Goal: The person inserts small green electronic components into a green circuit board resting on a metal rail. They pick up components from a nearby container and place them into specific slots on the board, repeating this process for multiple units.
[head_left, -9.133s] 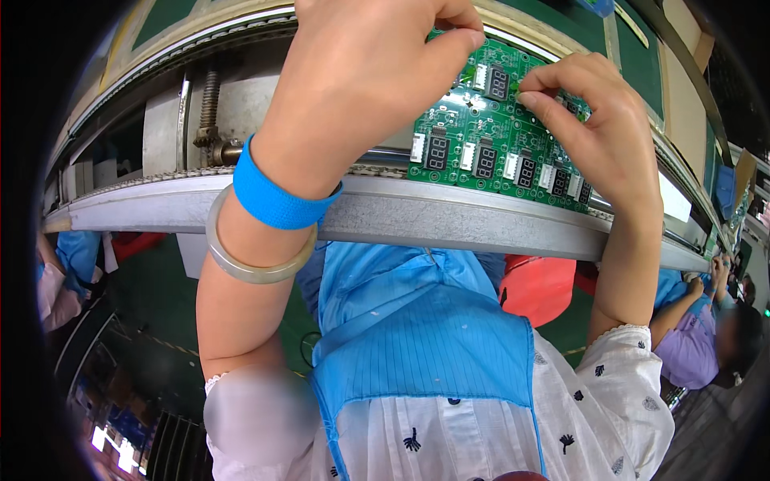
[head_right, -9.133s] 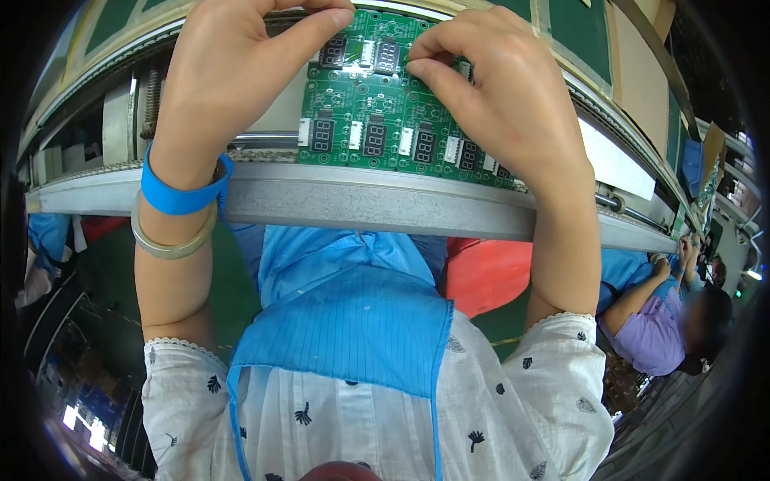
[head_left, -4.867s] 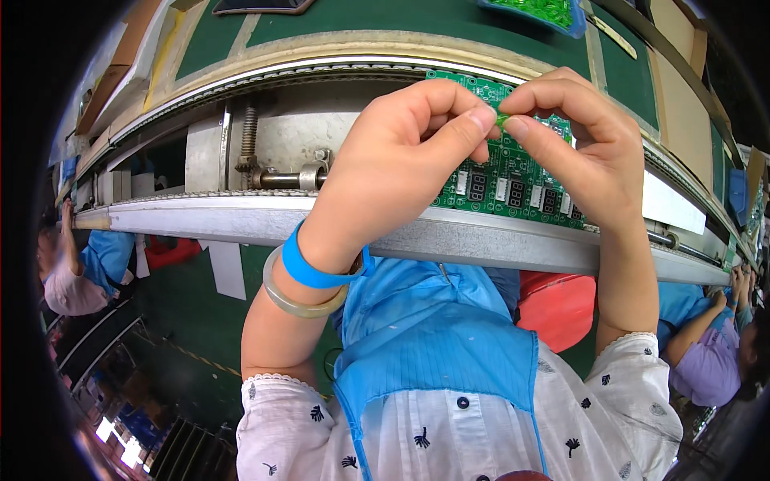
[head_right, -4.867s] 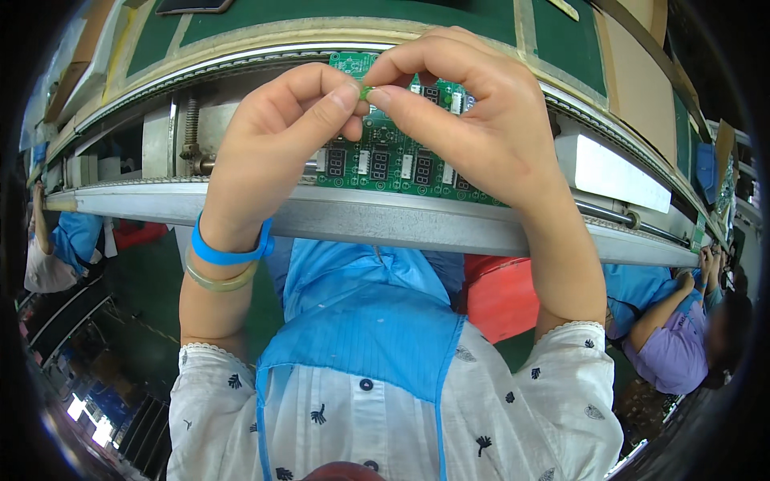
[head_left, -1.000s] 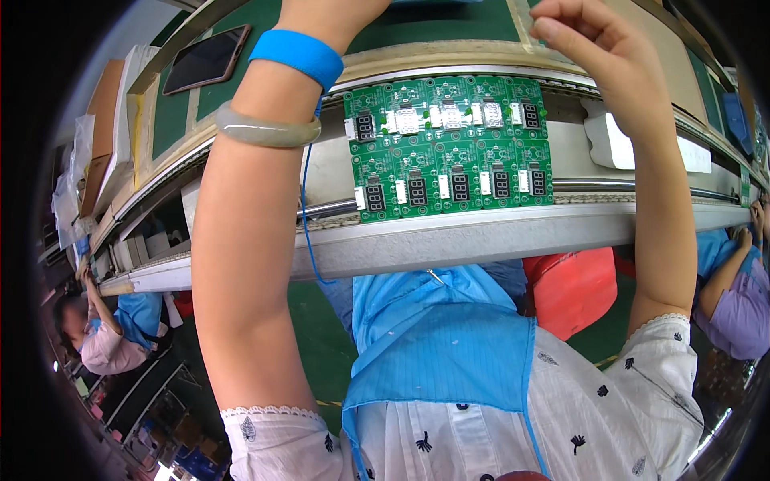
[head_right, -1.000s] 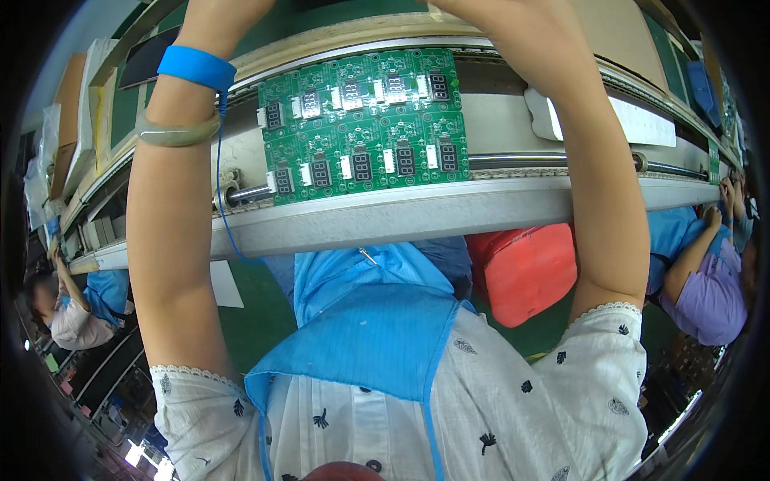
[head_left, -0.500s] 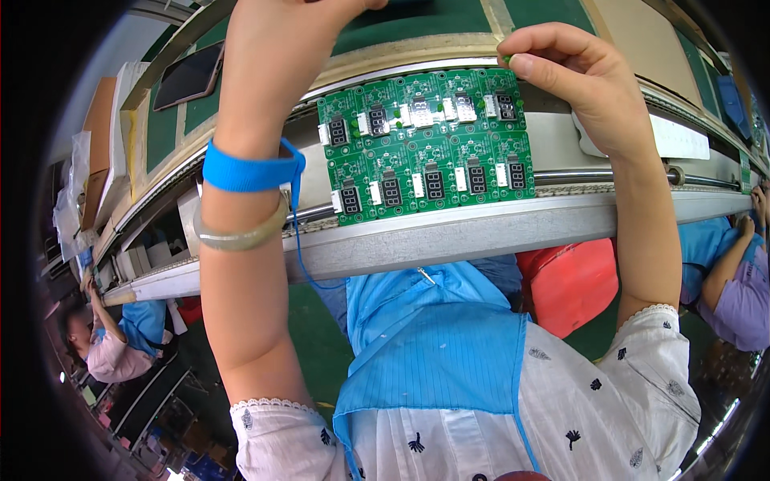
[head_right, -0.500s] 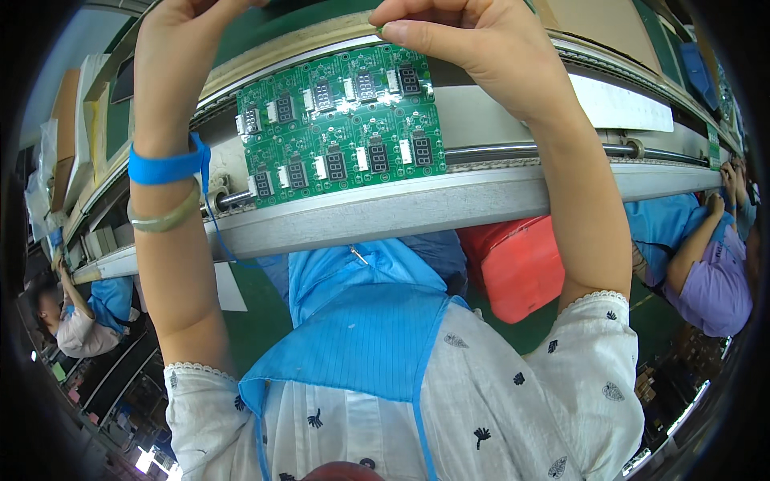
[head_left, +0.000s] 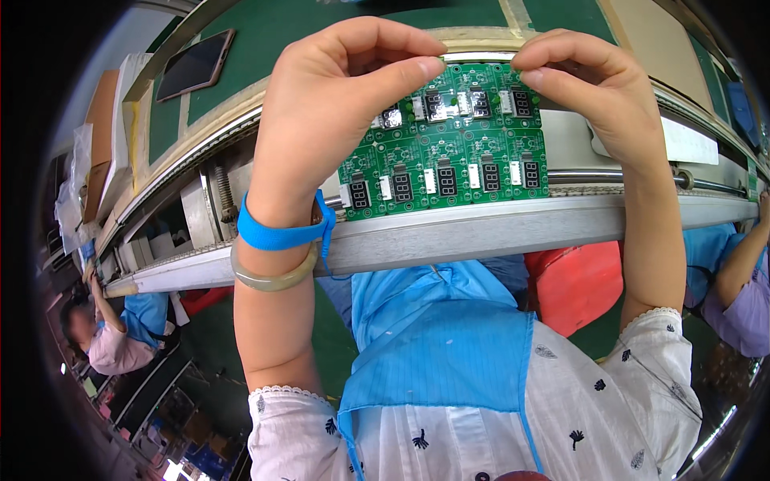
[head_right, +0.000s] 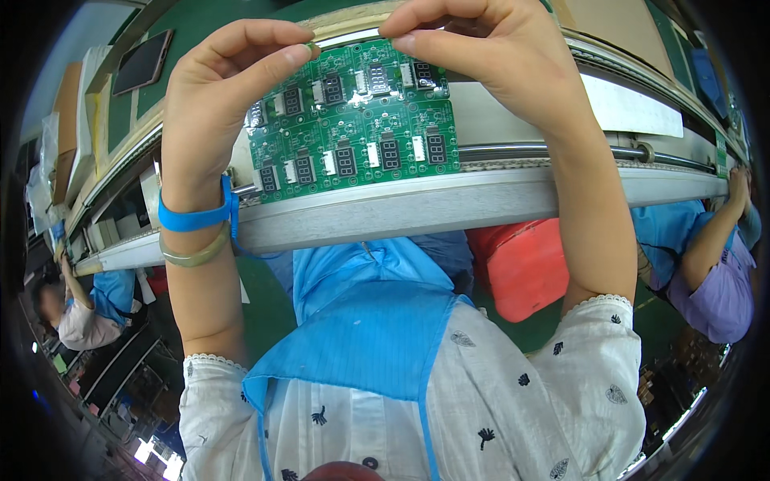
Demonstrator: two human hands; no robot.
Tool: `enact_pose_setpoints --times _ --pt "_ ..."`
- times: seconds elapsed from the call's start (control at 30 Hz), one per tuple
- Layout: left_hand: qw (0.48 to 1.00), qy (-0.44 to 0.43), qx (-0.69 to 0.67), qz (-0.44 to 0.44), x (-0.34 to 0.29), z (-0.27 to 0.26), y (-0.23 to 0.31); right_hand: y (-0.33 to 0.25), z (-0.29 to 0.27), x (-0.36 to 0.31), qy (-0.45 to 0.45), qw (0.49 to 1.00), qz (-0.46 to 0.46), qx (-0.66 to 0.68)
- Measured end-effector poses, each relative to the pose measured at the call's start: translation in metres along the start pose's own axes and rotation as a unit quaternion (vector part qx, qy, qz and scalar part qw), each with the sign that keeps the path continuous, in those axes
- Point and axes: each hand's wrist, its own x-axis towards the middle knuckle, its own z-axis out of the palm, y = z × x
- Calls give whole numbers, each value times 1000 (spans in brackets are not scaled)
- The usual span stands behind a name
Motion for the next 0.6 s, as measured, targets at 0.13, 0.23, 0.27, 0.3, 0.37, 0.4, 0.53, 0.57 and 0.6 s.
enact_pose_setpoints --times 0.13,0.23,0.27,0.3,0.37,0.4,0.53,0.57,0.6 --pt "1000 -2 -4 -12 -3 0 0 -2 1 0 -9 1000 3 -1" --pt "1000 -2 -9 -15 -4 1 -2 -2 2 0 -7 1000 4 -14" --pt "1000 -3 -10 -19 -5 1 -2 -2 3 -1 -6 1000 5 -18" --pt "1000 -3 -11 -22 -5 2 -2 -1 3 -1 -5 1000 6 -22" --pt "1000 1 -11 -18 -5 3 -4 -2 4 -2 -4 999 1 -45" --pt "1000 4 -11 -15 -6 3 -4 -3 4 -2 -4 998 -1 -57" --pt "1000 4 2 -14 -7 4 -5 -4 7 -3 -16 994 -34 -102" --pt "1000 4 11 -10 -7 4 -6 -6 8 -3 -19 993 -34 -115" --pt "1000 5 20 -5 -8 4 -7 -8 10 -4 -23 991 -34 -128"
